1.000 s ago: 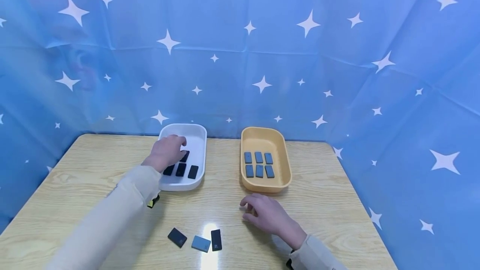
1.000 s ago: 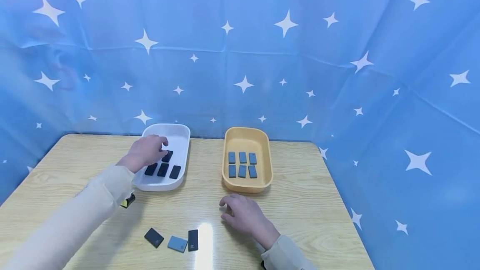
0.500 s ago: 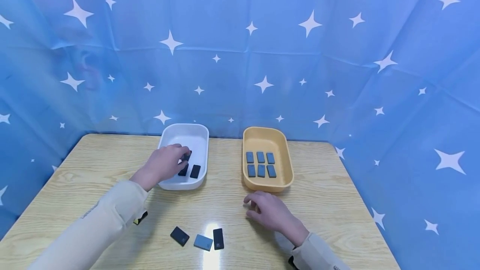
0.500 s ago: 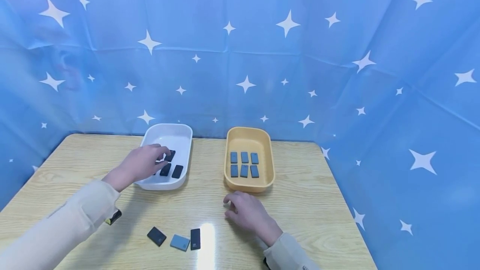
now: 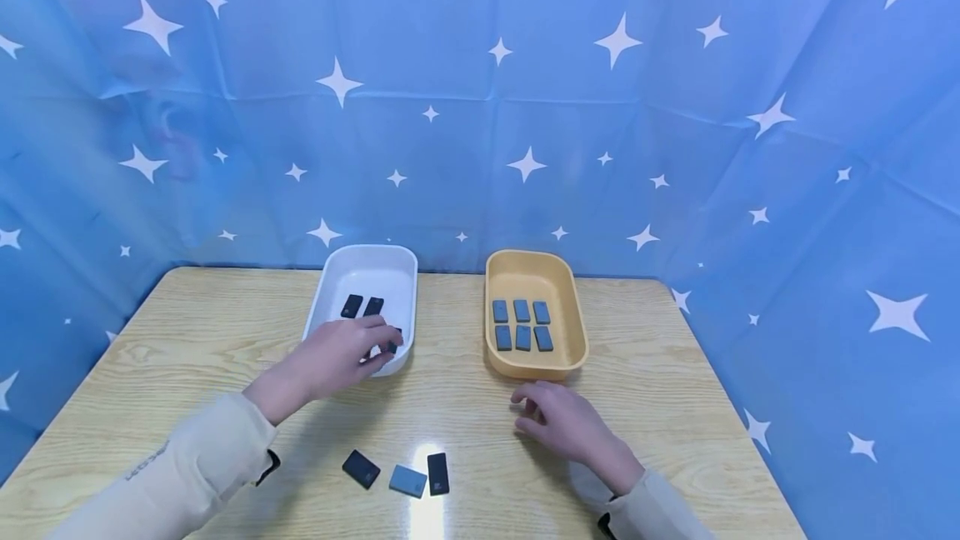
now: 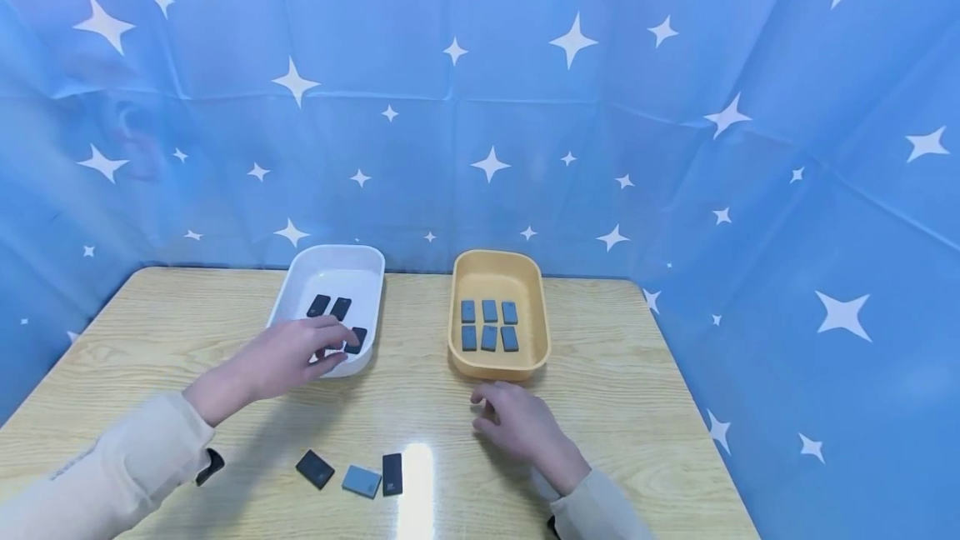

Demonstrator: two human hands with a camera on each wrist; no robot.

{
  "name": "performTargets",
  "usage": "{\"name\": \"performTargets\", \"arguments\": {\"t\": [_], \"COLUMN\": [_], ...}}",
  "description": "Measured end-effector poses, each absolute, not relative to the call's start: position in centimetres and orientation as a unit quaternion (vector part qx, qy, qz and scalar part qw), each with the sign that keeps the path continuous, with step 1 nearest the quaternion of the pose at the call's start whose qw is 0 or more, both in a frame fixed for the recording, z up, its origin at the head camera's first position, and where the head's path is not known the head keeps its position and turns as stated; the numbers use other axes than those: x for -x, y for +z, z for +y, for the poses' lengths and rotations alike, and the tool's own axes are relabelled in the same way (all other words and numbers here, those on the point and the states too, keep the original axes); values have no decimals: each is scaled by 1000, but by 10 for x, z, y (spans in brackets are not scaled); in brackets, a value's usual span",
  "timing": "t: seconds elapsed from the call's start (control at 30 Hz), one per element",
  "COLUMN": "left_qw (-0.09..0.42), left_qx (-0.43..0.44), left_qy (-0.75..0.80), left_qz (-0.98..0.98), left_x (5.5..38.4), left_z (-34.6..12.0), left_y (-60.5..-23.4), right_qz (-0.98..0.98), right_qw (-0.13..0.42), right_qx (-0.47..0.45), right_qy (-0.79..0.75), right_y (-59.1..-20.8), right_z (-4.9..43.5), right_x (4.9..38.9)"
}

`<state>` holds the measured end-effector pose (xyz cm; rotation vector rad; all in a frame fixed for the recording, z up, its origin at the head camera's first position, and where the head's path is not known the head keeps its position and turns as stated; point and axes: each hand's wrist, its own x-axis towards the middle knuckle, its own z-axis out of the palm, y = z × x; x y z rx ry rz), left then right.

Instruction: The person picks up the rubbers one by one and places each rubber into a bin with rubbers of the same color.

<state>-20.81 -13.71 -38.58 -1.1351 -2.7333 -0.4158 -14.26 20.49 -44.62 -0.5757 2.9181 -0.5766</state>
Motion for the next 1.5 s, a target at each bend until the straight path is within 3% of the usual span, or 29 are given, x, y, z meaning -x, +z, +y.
{"name": "performTargets", "arguments": {"t": [0.4, 0.7, 1.5], "left_qw": [17, -54, -99], "left_qx": [477, 494, 568], "left_qy": [-137, -120, -119], "left_qz": [-868, -860, -809], "left_x": [182, 172, 164], "left_z": [-108, -92, -73], "left_y": [-417, -441, -451], "right_qz": [964, 959, 952], "right_qw": [66, 75, 82], "right_qx": [170, 182, 193], "right_qy": [-192, -205, -222], "right_y": [-449, -451, -451], "right_z": [217, 219, 212], "right_x": [142, 143, 145]}}
